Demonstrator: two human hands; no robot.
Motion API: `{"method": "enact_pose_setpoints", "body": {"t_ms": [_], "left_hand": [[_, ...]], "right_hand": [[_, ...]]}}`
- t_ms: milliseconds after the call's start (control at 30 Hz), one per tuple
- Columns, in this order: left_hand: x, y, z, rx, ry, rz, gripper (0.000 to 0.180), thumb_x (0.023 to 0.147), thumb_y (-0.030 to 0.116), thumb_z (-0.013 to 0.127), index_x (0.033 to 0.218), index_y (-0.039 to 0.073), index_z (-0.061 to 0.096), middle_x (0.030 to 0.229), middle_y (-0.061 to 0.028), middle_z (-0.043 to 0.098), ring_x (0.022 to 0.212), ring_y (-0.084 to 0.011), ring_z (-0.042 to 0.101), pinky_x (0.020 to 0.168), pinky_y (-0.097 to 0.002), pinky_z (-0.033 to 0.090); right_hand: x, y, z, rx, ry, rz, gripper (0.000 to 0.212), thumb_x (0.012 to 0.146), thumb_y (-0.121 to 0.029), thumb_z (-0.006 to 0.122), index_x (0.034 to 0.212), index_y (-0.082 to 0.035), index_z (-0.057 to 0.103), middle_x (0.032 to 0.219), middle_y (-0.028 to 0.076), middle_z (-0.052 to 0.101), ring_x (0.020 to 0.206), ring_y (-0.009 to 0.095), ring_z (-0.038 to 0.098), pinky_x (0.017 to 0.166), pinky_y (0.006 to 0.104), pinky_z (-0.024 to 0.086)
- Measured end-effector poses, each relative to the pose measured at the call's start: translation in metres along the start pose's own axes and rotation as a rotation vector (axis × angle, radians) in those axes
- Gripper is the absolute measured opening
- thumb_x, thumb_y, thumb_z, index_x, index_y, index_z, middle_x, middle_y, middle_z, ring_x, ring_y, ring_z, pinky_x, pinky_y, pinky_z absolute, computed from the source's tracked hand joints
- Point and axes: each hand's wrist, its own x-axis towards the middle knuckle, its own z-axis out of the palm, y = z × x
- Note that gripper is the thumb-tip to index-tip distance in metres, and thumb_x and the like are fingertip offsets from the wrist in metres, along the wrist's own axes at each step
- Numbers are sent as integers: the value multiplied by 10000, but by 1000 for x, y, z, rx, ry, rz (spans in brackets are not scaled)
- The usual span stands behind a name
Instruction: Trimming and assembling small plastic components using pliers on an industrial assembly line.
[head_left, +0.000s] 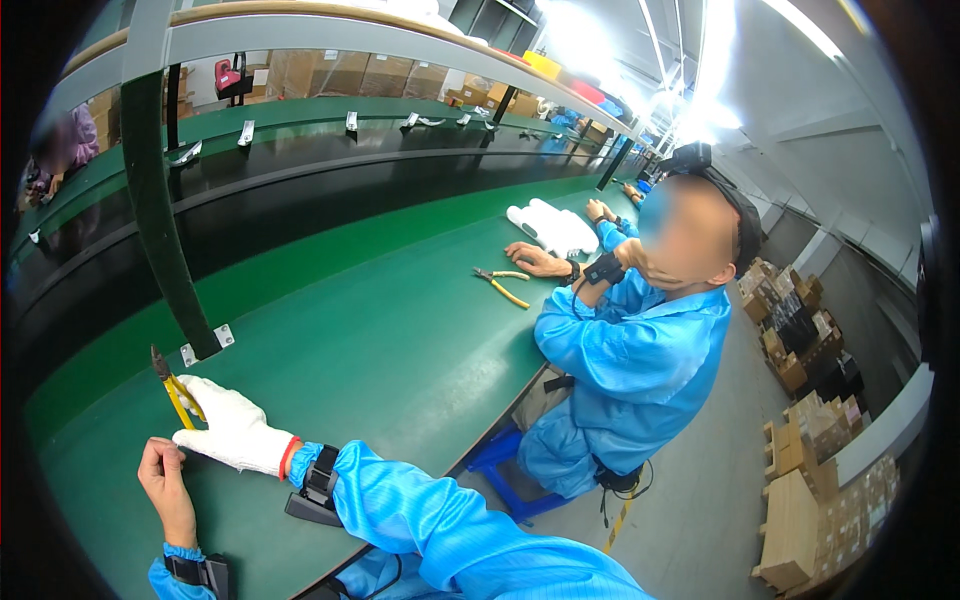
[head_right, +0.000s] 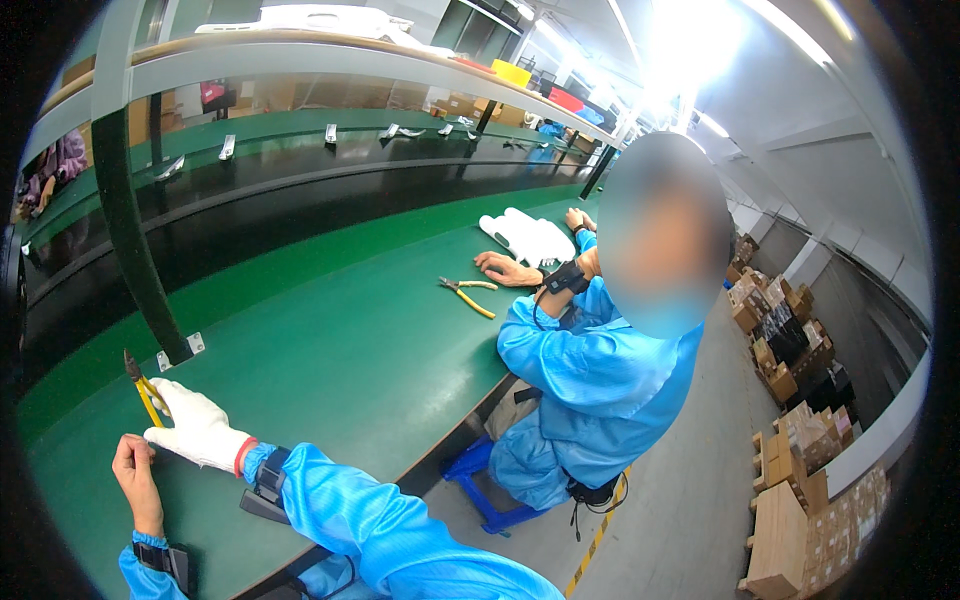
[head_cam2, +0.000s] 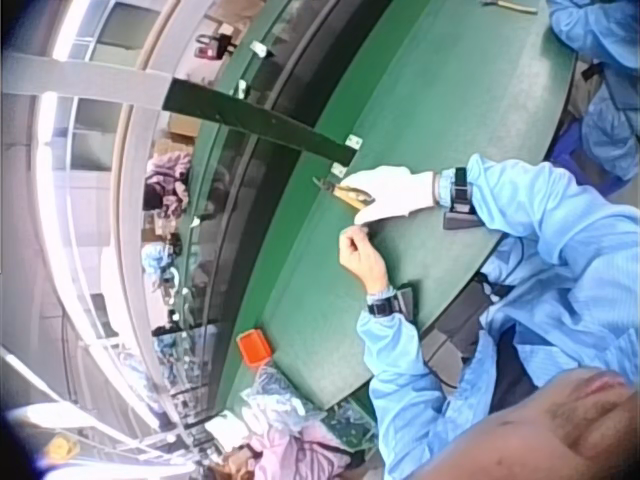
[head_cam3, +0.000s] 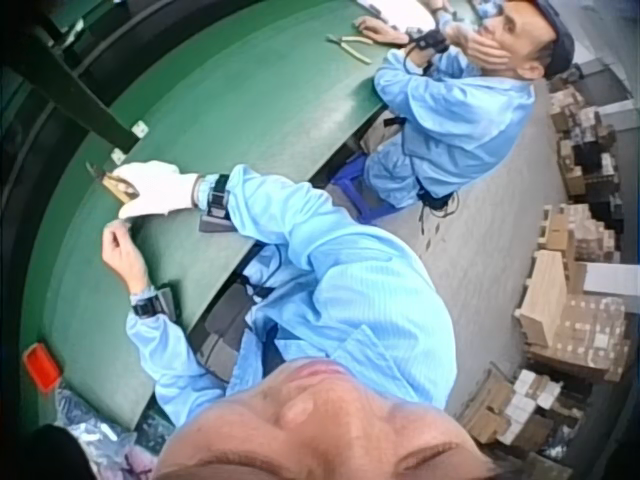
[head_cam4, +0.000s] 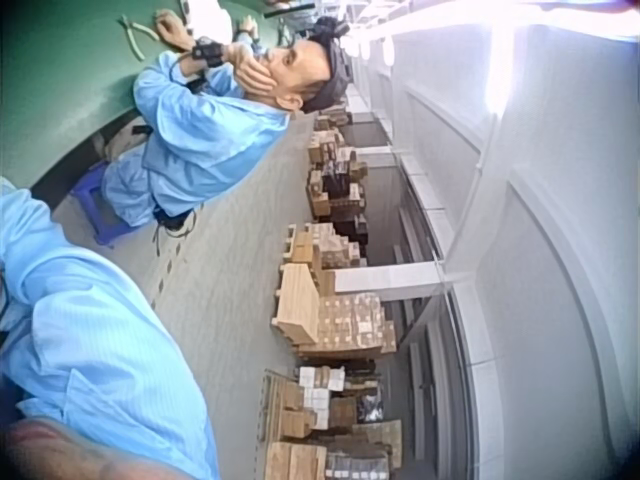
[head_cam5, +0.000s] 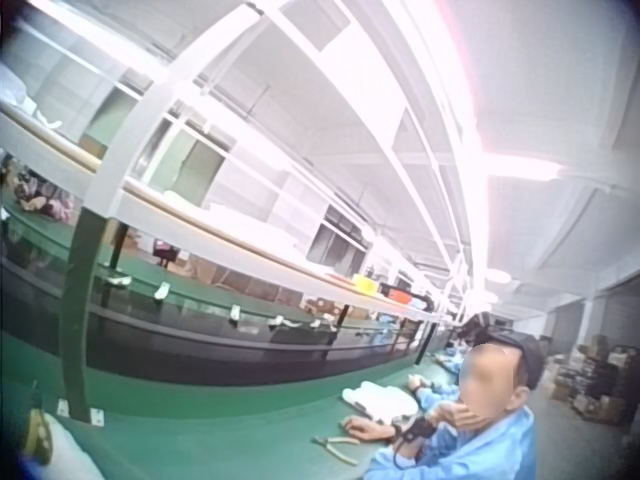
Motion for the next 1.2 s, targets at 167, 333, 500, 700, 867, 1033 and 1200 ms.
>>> {"method": "enact_pose_setpoints", "body": {"t_ms": [167,333,500,700,867,1033,1200], "left_hand": [[1,2,5,-14,35,44,133,957,14,600,862,17,507,919,-18,504,810,-99,459,734,-226,397],[2,2,4,27,57,103,92,944,-9,608,886,20,542,956,-16,511,847,-93,473,765,-220,407],[2,2,3,40,106,96,67,944,-16,604,900,8,559,990,-27,530,877,-100,492,787,-224,421],[1,2,4,12,111,96,89,976,37,591,911,26,532,982,-13,508,858,-88,466,784,-215,392],[0,-1,4,11,112,60,141,1003,107,572,898,54,495,932,15,459,803,-75,401,717,-220,344],[0,-4,2,33,91,46,194,1023,163,553,872,68,476,862,32,413,750,-67,352,655,-229,302],[0,-7,-4,15,20,1,221,1020,140,544,841,45,456,856,2,422,746,-87,362,662,-236,322]], "right_hand": [[0,2,1,-11,8,-32,796,841,-353,719,1473,-5,385,1360,201,549,1220,355,578,1031,403,470],[0,1,1,-14,8,-39,792,842,-361,714,1473,-11,388,1358,199,550,1212,357,579,1025,407,471],[-1,-1,0,-33,-11,-24,786,841,-369,710,1473,-27,392,1350,193,555,1207,360,578,1023,411,471],[0,1,1,-6,1,-34,789,840,-361,716,1471,-20,389,1343,193,554,1200,356,582,1017,408,475],[0,2,2,-23,-8,-57,789,841,-354,720,1468,-10,387,1345,196,548,1206,351,576,1026,408,468],[-1,0,1,-40,-7,-60,786,842,-352,718,1469,-12,387,1342,193,546,1201,353,575,1029,409,464],[-2,-2,0,-33,-10,-57,782,839,-354,719,1466,-21,393,1333,188,546,1189,354,575,1024,412,463]]}}
